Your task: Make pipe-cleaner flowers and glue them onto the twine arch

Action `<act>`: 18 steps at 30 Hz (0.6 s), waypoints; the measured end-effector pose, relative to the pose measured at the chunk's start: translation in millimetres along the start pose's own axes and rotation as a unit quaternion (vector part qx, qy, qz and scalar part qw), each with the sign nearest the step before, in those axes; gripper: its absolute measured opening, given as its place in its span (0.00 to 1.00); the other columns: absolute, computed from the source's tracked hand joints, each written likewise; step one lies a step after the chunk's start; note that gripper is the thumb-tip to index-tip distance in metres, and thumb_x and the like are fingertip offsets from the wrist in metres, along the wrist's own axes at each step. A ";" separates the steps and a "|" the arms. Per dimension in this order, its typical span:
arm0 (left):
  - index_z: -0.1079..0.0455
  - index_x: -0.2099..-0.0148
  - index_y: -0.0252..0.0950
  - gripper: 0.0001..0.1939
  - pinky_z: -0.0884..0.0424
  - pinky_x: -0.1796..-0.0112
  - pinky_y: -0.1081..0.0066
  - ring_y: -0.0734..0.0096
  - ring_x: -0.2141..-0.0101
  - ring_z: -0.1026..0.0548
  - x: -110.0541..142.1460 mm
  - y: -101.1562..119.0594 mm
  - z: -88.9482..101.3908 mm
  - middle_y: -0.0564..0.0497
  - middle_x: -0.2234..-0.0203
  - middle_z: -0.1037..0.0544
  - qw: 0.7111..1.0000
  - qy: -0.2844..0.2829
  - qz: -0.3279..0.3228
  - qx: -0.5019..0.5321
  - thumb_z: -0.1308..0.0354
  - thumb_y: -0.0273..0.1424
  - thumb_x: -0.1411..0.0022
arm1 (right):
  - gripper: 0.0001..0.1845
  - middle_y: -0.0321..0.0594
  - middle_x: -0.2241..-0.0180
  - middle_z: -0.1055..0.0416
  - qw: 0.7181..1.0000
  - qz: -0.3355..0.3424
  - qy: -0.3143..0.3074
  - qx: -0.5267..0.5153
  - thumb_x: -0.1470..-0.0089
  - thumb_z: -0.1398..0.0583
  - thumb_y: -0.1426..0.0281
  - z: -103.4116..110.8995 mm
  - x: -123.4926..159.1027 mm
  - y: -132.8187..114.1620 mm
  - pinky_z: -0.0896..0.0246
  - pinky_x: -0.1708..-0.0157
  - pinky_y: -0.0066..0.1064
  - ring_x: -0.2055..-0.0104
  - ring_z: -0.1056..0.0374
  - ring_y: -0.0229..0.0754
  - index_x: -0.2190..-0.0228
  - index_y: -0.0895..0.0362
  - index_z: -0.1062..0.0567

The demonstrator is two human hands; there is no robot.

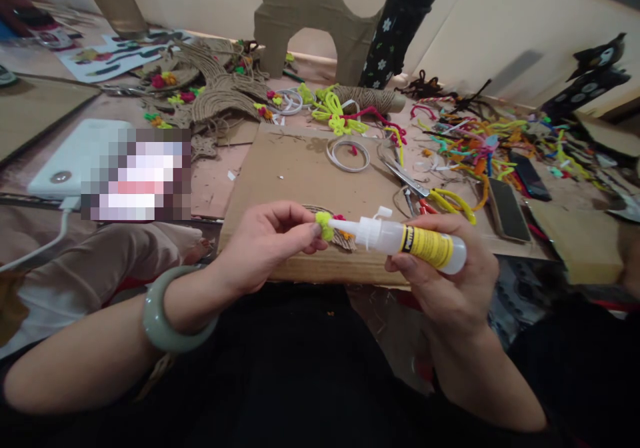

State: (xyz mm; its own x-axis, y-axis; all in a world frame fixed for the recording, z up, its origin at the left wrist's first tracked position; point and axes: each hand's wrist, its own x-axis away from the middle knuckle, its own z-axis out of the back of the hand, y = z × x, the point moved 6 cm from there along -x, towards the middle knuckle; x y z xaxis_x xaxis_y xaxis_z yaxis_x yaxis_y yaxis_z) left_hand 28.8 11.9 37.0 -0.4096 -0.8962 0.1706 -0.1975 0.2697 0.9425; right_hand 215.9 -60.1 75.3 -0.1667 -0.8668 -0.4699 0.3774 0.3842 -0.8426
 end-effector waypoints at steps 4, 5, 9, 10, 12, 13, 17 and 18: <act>0.28 0.74 0.34 0.06 0.29 0.70 0.77 0.78 0.78 0.26 0.1 0.8 -0.6 0.55 0.82 0.23 1.000 -0.002 0.003 -0.001 0.34 0.29 0.52 | 0.12 0.33 0.73 0.29 1.000 0.002 0.003 0.011 0.53 0.33 0.68 1.4 1.3 1.6 0.38 0.79 0.26 0.77 0.34 0.34 0.64 0.53 0.26; 0.28 0.74 0.34 0.05 0.29 0.70 0.77 0.78 0.78 0.26 0.1 1.0 -0.7 0.55 0.82 0.23 1.000 -0.004 0.004 -0.004 0.34 0.29 0.51 | 0.12 0.33 0.72 0.28 1.000 0.003 0.004 0.013 0.52 0.33 0.68 1.7 1.5 1.7 0.38 0.79 0.27 0.77 0.34 0.34 0.64 0.53 0.26; 0.28 0.73 0.34 0.06 0.29 0.69 0.75 0.76 0.77 0.25 0.4 0.8 -0.5 0.54 0.81 0.23 1.000 -0.004 0.009 -0.020 0.34 0.30 0.51 | 0.11 0.33 0.73 0.28 1.000 0.015 0.006 0.023 0.52 0.33 0.69 1.8 1.6 -1.3 0.38 0.79 0.27 0.77 0.33 0.35 0.65 0.53 0.25; 0.28 0.73 0.34 0.06 0.29 0.69 0.75 0.76 0.77 0.25 0.6 0.6 -0.4 0.54 0.81 0.23 1.000 -0.003 0.010 -0.023 0.34 0.30 0.51 | 0.10 0.33 0.73 0.27 0.999 0.019 0.006 0.030 0.52 0.33 0.69 1.6 1.4 -2.8 0.38 0.79 0.28 0.77 0.33 0.35 0.65 0.53 0.25; 0.28 0.73 0.34 0.06 0.29 0.69 0.74 0.75 0.77 0.26 0.8 0.5 -0.4 0.54 0.81 0.23 1.000 -0.004 0.010 -0.029 0.34 0.31 0.52 | 0.09 0.33 0.73 0.27 0.999 0.029 0.010 0.046 0.53 0.33 0.69 1.7 0.4 -6.7 0.38 0.78 0.29 0.77 0.33 0.36 0.66 0.53 0.25; 0.28 0.73 0.34 0.06 0.29 0.69 0.74 0.75 0.77 0.26 0.9 0.4 -0.5 0.54 0.82 0.23 0.999 -0.004 0.010 -0.030 0.34 0.31 0.51 | 0.09 0.33 0.74 0.28 0.998 0.035 0.011 0.053 0.53 0.33 0.70 1.7 -0.4 -9.0 0.38 0.78 0.29 0.77 0.33 0.36 0.66 0.53 0.25; 0.28 0.73 0.35 0.06 0.29 0.69 0.73 0.76 0.78 0.26 0.8 -0.7 -0.4 0.54 0.82 0.24 0.999 -0.004 0.014 -0.034 0.35 0.30 0.51 | 0.11 0.32 0.73 0.29 0.998 0.030 -0.011 0.059 0.55 0.32 0.69 0.1 -5.5 -14.0 0.37 0.79 0.27 0.78 0.35 0.35 0.67 0.52 0.25; 0.28 0.74 0.35 0.06 0.29 0.69 0.73 0.75 0.78 0.26 0.6 -1.3 -0.5 0.54 0.82 0.24 0.999 -0.004 0.015 -0.034 0.35 0.30 0.51 | 0.12 0.32 0.73 0.29 0.998 0.021 -0.019 0.056 0.55 0.31 0.69 -0.6 -6.8 -13.9 0.37 0.79 0.26 0.77 0.35 0.34 0.66 0.52 0.25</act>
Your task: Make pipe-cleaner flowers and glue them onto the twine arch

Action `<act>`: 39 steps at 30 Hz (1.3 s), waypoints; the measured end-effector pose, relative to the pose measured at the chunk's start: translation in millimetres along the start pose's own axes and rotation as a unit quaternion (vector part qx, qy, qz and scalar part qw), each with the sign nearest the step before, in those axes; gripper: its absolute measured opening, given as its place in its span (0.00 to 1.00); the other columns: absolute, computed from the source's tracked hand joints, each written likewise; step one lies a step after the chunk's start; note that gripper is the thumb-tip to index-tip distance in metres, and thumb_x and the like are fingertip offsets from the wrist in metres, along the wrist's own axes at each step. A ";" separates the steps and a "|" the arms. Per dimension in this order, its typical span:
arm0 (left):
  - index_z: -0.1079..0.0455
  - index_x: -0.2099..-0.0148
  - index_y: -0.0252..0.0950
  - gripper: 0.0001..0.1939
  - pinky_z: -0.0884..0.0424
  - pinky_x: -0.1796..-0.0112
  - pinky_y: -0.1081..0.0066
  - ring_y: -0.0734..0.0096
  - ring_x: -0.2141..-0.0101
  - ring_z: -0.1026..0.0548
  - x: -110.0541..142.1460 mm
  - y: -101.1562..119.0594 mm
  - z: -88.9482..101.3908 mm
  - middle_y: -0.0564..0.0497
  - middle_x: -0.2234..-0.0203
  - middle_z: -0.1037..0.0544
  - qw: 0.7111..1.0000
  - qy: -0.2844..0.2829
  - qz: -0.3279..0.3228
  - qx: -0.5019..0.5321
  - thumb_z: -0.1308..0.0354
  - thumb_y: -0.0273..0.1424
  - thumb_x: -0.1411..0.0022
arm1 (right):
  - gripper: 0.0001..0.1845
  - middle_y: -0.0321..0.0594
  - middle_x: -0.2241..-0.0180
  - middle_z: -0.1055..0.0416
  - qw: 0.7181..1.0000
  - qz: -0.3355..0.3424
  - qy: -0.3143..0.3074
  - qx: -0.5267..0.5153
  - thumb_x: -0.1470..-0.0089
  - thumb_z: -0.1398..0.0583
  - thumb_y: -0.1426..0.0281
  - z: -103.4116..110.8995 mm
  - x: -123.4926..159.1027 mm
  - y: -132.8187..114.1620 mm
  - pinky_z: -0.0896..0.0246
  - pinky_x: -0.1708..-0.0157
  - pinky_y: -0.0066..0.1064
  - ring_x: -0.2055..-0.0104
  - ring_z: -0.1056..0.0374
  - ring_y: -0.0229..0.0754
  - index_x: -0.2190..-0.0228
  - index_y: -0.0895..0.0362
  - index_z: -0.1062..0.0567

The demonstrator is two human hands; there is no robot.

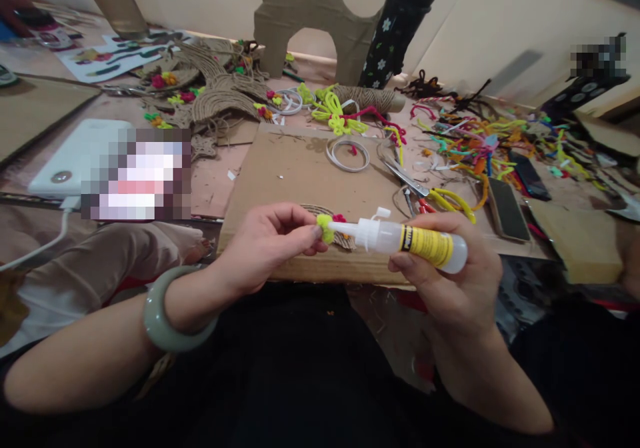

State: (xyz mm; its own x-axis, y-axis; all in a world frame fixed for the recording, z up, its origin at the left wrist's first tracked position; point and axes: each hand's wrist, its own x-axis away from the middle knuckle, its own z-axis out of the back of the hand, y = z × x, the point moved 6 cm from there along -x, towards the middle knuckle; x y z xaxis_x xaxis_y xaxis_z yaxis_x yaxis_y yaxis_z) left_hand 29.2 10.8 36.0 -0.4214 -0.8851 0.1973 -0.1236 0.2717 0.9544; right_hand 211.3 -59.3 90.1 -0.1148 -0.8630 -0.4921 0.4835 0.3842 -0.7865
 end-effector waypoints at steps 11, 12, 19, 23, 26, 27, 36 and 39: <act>0.29 0.74 0.35 0.06 0.29 0.72 0.76 0.76 0.78 0.26 -0.1 -2.1 -3.9 0.54 0.82 0.23 1.000 -0.017 0.004 -0.009 0.36 0.30 0.50 | 0.20 0.35 0.67 0.26 0.999 -0.001 0.001 -0.053 0.59 0.29 0.65 -4.4 -1.1 4.3 0.31 0.73 0.30 0.71 0.30 0.39 0.62 0.50 0.25; 0.29 0.74 0.35 0.06 0.29 0.72 0.76 0.76 0.78 0.26 0.1 -1.6 -4.2 0.54 0.82 0.23 1.000 -0.017 0.005 -0.010 0.36 0.30 0.50 | 0.20 0.35 0.67 0.26 0.998 0.002 0.006 -0.056 0.59 0.29 0.66 -4.7 -0.8 5.1 0.31 0.73 0.30 0.71 0.30 0.39 0.61 0.49 0.25; 0.29 0.75 0.34 0.06 0.31 0.71 0.75 0.77 0.79 0.28 0.4 -1.0 -4.6 0.54 0.82 0.24 1.000 -0.015 -0.001 -0.013 0.36 0.30 0.50 | 0.18 0.37 0.63 0.25 0.994 -0.024 0.024 -0.101 0.55 0.31 0.63 -7.5 2.0 15.7 0.29 0.68 0.32 0.66 0.28 0.42 0.60 0.50 0.24; 0.29 0.74 0.34 0.07 0.30 0.71 0.74 0.76 0.78 0.27 0.0 -2.0 -3.0 0.53 0.82 0.24 1.000 -0.013 -0.003 -0.015 0.36 0.31 0.51 | 0.17 0.38 0.64 0.24 0.989 -0.032 0.017 -0.145 0.53 0.32 0.65 -9.2 2.7 18.5 0.29 0.69 0.30 0.66 0.27 0.41 0.59 0.50 0.24; 0.29 0.74 0.34 0.06 0.31 0.71 0.75 0.76 0.78 0.27 -0.2 -2.3 -2.5 0.54 0.82 0.24 1.000 -0.016 -0.003 -0.009 0.36 0.30 0.50 | 0.16 0.36 0.65 0.24 0.988 -0.033 0.013 -0.153 0.52 0.33 0.66 -10.2 3.8 18.3 0.30 0.72 0.28 0.69 0.28 0.38 0.59 0.50 0.24; 0.29 0.74 0.34 0.06 0.31 0.71 0.76 0.77 0.78 0.27 -0.1 -2.3 -2.8 0.54 0.82 0.24 1.000 -0.018 -0.003 -0.006 0.36 0.30 0.50 | 0.16 0.36 0.66 0.24 0.988 -0.030 0.018 -0.148 0.52 0.33 0.66 -9.6 4.3 17.9 0.31 0.73 0.27 0.70 0.28 0.38 0.59 0.50 0.24; 0.29 0.73 0.34 0.05 0.30 0.70 0.75 0.76 0.77 0.26 1.5 -5.2 -4.0 0.54 0.80 0.23 1.000 -0.025 0.000 -0.011 0.37 0.30 0.49 | 0.13 0.36 0.70 0.25 0.991 0.018 0.062 -0.113 0.52 0.33 0.63 -7.5 7.0 15.0 0.36 0.78 0.30 0.78 0.34 0.36 0.62 0.51 0.23; 0.29 0.73 0.34 0.05 0.30 0.70 0.74 0.76 0.78 0.26 1.5 -5.7 -3.7 0.54 0.81 0.23 1.000 -0.023 0.003 -0.009 0.37 0.30 0.49 | 0.13 0.36 0.70 0.26 0.991 0.024 0.077 -0.108 0.52 0.34 0.62 -7.5 6.7 14.8 0.38 0.80 0.30 0.78 0.34 0.37 0.63 0.51 0.23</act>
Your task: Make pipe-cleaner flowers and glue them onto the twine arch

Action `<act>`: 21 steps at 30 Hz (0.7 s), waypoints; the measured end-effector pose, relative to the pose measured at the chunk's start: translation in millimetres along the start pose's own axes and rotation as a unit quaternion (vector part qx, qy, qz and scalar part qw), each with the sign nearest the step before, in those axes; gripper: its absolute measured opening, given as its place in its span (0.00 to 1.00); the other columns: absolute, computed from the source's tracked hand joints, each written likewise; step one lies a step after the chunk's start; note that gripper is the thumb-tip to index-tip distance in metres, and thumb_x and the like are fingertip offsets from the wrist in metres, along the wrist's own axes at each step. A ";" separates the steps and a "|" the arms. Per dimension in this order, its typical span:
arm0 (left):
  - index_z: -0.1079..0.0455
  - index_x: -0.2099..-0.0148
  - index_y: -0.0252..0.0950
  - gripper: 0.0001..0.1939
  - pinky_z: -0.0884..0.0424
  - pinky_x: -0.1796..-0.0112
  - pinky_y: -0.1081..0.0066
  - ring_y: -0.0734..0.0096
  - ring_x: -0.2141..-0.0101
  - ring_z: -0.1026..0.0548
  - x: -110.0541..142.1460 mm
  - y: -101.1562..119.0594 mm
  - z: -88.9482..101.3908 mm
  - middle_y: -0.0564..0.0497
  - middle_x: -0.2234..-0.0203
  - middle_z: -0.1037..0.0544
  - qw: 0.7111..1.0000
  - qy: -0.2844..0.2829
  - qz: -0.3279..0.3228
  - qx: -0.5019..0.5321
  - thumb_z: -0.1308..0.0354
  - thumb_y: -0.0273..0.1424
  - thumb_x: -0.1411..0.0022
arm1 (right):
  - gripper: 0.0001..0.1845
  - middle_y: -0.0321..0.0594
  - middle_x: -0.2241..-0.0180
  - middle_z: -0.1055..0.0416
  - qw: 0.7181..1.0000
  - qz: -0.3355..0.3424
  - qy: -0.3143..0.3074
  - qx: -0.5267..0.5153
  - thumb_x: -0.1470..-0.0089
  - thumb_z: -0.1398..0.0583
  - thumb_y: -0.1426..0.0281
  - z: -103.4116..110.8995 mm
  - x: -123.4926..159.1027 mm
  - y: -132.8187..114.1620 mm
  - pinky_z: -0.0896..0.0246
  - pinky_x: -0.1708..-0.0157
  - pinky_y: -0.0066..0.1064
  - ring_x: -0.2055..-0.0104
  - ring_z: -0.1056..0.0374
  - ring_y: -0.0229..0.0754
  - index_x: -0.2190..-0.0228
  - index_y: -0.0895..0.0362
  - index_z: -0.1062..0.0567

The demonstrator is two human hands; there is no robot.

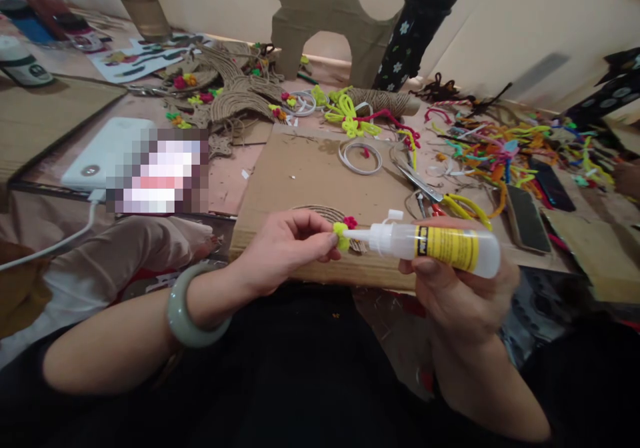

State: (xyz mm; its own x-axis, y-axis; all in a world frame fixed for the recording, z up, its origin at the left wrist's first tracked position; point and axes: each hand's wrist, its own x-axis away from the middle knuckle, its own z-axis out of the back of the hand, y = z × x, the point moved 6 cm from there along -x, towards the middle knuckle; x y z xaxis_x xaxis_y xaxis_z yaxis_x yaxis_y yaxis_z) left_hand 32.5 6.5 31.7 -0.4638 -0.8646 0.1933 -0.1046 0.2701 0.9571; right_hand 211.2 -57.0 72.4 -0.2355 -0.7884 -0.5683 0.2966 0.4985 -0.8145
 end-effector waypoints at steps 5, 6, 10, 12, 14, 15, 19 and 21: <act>0.29 0.73 0.35 0.06 0.31 0.70 0.76 0.77 0.77 0.26 0.6 -0.2 -0.3 0.54 0.81 0.23 1.000 -0.005 -0.003 0.008 0.37 0.31 0.48 | 0.13 0.35 0.69 0.26 1.000 0.003 0.001 -0.027 0.52 0.33 0.64 -0.8 -1.4 1.1 0.38 0.80 0.28 0.77 0.34 0.35 0.63 0.51 0.23; 0.29 0.73 0.35 0.06 0.31 0.71 0.77 0.77 0.77 0.26 0.7 -0.5 -0.4 0.55 0.81 0.23 1.000 -0.005 -0.003 0.014 0.37 0.30 0.48 | 0.13 0.35 0.70 0.26 1.000 -0.001 -0.001 -0.030 0.52 0.33 0.64 -1.1 -1.8 1.9 0.38 0.80 0.28 0.78 0.34 0.35 0.63 0.51 0.23; 0.28 0.73 0.35 0.05 0.31 0.71 0.78 0.78 0.77 0.27 1.2 -0.9 -1.1 0.55 0.82 0.23 1.000 -0.005 -0.003 0.029 0.36 0.30 0.48 | 0.13 0.34 0.72 0.25 1.000 -0.015 -0.001 -0.027 0.52 0.33 0.61 -1.0 -2.6 4.2 0.37 0.81 0.29 0.79 0.34 0.36 0.63 0.51 0.24; 0.28 0.73 0.35 0.05 0.31 0.71 0.78 0.78 0.77 0.27 1.5 -0.9 -1.8 0.55 0.81 0.23 1.000 -0.005 -0.002 0.030 0.36 0.29 0.48 | 0.13 0.34 0.72 0.25 1.000 -0.012 0.004 -0.026 0.52 0.33 0.61 -0.3 -2.5 3.8 0.37 0.81 0.30 0.79 0.33 0.37 0.64 0.51 0.23; 0.28 0.73 0.35 0.05 0.31 0.72 0.78 0.78 0.77 0.26 1.7 -1.1 -2.6 0.55 0.81 0.23 0.999 -0.006 -0.001 0.033 0.36 0.29 0.48 | 0.12 0.34 0.72 0.26 1.000 -0.006 0.011 -0.029 0.52 0.33 0.61 0.7 -2.1 2.7 0.37 0.80 0.30 0.78 0.33 0.37 0.64 0.50 0.23; 0.28 0.73 0.35 0.05 0.31 0.72 0.78 0.78 0.77 0.26 1.7 -1.2 -2.9 0.55 0.81 0.23 0.999 -0.007 0.000 0.034 0.36 0.29 0.48 | 0.12 0.34 0.71 0.25 0.999 -0.004 0.013 -0.032 0.53 0.33 0.61 1.3 -1.9 2.3 0.37 0.80 0.30 0.77 0.32 0.37 0.64 0.50 0.23; 0.28 0.74 0.34 0.05 0.31 0.71 0.79 0.80 0.77 0.26 0.8 -1.6 -3.5 0.55 0.81 0.23 0.999 -0.007 -0.004 0.036 0.36 0.29 0.48 | 0.12 0.36 0.70 0.25 0.999 -0.002 0.021 -0.035 0.53 0.33 0.63 4.4 -1.1 1.9 0.35 0.77 0.31 0.74 0.31 0.39 0.64 0.51 0.22; 0.28 0.73 0.34 0.05 0.31 0.71 0.79 0.80 0.78 0.26 0.3 -2.2 -3.2 0.55 0.82 0.23 0.999 -0.006 -0.003 0.036 0.36 0.28 0.48 | 0.11 0.36 0.71 0.25 0.999 0.002 0.019 -0.039 0.52 0.33 0.63 5.7 -0.7 2.0 0.34 0.77 0.31 0.74 0.31 0.39 0.65 0.52 0.22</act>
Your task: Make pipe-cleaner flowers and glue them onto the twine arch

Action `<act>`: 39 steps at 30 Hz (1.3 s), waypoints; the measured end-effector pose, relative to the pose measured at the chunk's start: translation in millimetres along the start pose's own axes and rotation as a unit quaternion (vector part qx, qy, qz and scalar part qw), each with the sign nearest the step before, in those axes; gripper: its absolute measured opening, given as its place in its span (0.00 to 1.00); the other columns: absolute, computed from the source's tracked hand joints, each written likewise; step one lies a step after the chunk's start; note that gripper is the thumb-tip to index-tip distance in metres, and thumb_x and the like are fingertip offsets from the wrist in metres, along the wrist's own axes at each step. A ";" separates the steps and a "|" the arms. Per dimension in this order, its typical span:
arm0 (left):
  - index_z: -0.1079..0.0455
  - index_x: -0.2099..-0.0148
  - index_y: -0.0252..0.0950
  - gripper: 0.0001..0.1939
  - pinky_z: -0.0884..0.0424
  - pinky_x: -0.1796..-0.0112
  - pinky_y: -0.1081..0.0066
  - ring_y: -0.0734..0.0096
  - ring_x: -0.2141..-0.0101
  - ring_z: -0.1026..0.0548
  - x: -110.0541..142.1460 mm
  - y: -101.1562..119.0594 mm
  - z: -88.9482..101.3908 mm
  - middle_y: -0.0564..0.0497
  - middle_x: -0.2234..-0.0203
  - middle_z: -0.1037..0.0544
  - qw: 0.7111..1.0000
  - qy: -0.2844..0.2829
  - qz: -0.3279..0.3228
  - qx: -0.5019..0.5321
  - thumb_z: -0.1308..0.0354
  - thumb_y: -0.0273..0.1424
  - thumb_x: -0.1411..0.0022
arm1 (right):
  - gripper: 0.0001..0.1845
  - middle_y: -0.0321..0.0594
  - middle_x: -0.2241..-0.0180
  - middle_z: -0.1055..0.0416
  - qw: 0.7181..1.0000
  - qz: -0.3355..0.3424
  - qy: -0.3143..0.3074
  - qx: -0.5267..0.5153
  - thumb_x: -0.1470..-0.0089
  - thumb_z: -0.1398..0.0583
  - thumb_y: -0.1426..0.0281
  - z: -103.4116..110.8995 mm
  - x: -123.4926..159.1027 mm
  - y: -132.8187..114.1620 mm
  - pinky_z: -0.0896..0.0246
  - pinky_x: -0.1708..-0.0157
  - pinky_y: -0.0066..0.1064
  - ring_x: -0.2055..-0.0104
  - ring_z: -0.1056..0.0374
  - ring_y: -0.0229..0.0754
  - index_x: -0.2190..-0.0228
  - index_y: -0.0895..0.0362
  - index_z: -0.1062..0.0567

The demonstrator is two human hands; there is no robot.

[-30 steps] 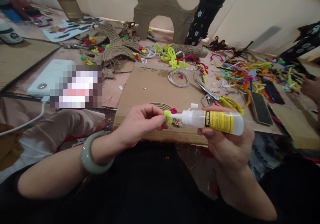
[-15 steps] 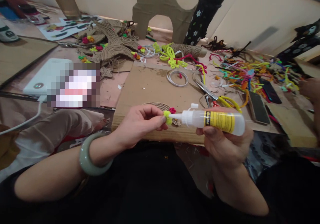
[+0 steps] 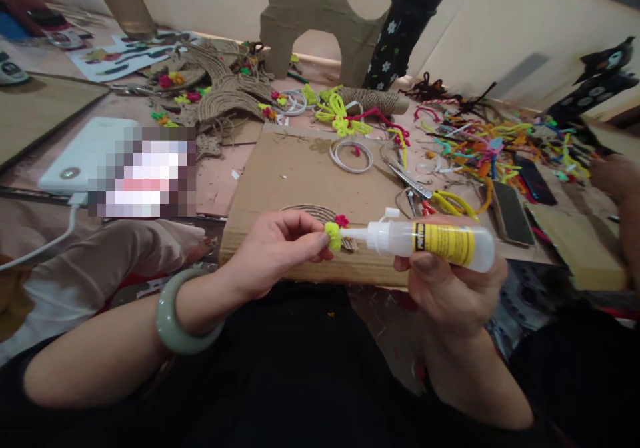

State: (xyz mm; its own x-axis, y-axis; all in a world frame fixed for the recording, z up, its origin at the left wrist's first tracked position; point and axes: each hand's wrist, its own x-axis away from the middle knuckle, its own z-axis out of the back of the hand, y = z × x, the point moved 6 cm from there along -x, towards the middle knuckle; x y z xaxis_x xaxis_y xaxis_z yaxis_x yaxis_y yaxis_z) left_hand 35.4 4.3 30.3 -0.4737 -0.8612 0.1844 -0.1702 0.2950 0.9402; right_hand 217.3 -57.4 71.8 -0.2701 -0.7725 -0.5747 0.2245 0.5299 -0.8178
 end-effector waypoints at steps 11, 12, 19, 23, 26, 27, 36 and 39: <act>0.29 0.74 0.34 0.05 0.31 0.72 0.79 0.79 0.78 0.26 0.1 0.0 -2.3 0.56 0.82 0.23 1.000 -0.006 -0.002 -0.014 0.37 0.28 0.48 | 0.12 0.34 0.68 0.26 0.999 0.012 -0.010 -0.036 0.52 0.32 0.68 -1.6 3.0 0.4 0.35 0.76 0.30 0.72 0.30 0.38 0.62 0.52 0.21; 0.29 0.74 0.34 0.05 0.31 0.72 0.79 0.79 0.78 0.26 -0.3 -0.4 -2.3 0.55 0.81 0.23 1.000 -0.007 -0.001 -0.016 0.37 0.28 0.48 | 0.12 0.34 0.69 0.26 0.999 0.011 -0.010 -0.038 0.53 0.32 0.68 -2.3 2.4 0.3 0.35 0.77 0.29 0.72 0.30 0.37 0.63 0.51 0.22; 0.29 0.73 0.34 0.04 0.31 0.72 0.79 0.80 0.77 0.26 -0.2 -0.9 0.2 0.56 0.81 0.23 1.000 -0.006 -0.005 -0.006 0.37 0.28 0.48 | 0.12 0.33 0.70 0.26 0.999 -0.003 -0.013 -0.034 0.53 0.32 0.70 -1.8 1.6 2.1 0.38 0.80 0.27 0.73 0.31 0.36 0.63 0.51 0.22; 0.29 0.73 0.34 0.04 0.31 0.72 0.79 0.80 0.78 0.27 -0.4 -1.1 0.4 0.56 0.82 0.23 1.000 -0.002 -0.003 -0.007 0.37 0.28 0.48 | 0.12 0.34 0.69 0.26 0.999 0.015 -0.009 -0.029 0.53 0.32 0.71 -0.9 3.6 -0.4 0.35 0.78 0.28 0.72 0.30 0.37 0.63 0.52 0.21; 0.29 0.74 0.34 0.04 0.31 0.71 0.78 0.80 0.77 0.27 -1.2 -1.3 -0.8 0.56 0.82 0.23 1.000 -0.004 -0.003 -0.007 0.37 0.27 0.49 | 0.12 0.34 0.69 0.25 0.999 0.044 -0.012 -0.030 0.53 0.32 0.71 -3.0 3.1 -4.8 0.34 0.77 0.29 0.74 0.30 0.37 0.63 0.53 0.22; 0.29 0.74 0.34 0.05 0.31 0.71 0.78 0.79 0.77 0.27 -1.4 -1.3 -1.5 0.56 0.82 0.23 1.000 -0.007 -0.002 -0.008 0.37 0.27 0.48 | 0.12 0.34 0.69 0.25 0.998 0.052 -0.014 -0.031 0.52 0.33 0.71 -3.9 2.6 -6.1 0.33 0.77 0.29 0.75 0.30 0.37 0.63 0.53 0.22; 0.29 0.74 0.34 0.05 0.33 0.72 0.80 0.81 0.78 0.27 0.1 0.2 -3.1 0.56 0.82 0.23 1.000 -0.015 0.005 -0.016 0.37 0.27 0.48 | 0.10 0.33 0.73 0.27 1.000 0.016 -0.012 -0.016 0.53 0.32 0.68 -3.1 -1.3 -2.2 0.36 0.79 0.28 0.76 0.32 0.36 0.66 0.52 0.23; 0.28 0.73 0.35 0.04 0.32 0.72 0.80 0.81 0.77 0.26 -0.3 0.3 -1.6 0.57 0.82 0.23 1.000 -0.011 0.000 -0.010 0.37 0.27 0.48 | 0.09 0.33 0.73 0.27 1.000 0.016 -0.011 -0.017 0.53 0.32 0.66 -2.0 -1.4 -1.1 0.37 0.80 0.28 0.77 0.33 0.36 0.67 0.53 0.23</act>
State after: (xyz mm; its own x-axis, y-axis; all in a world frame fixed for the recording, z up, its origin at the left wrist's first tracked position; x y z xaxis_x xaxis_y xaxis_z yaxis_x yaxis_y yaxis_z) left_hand 36.8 4.0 30.9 -0.4930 -0.8516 0.1782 -0.1528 0.2864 0.9458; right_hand 215.6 -56.2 73.4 -0.2423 -0.7629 -0.5994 0.2012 0.5649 -0.8003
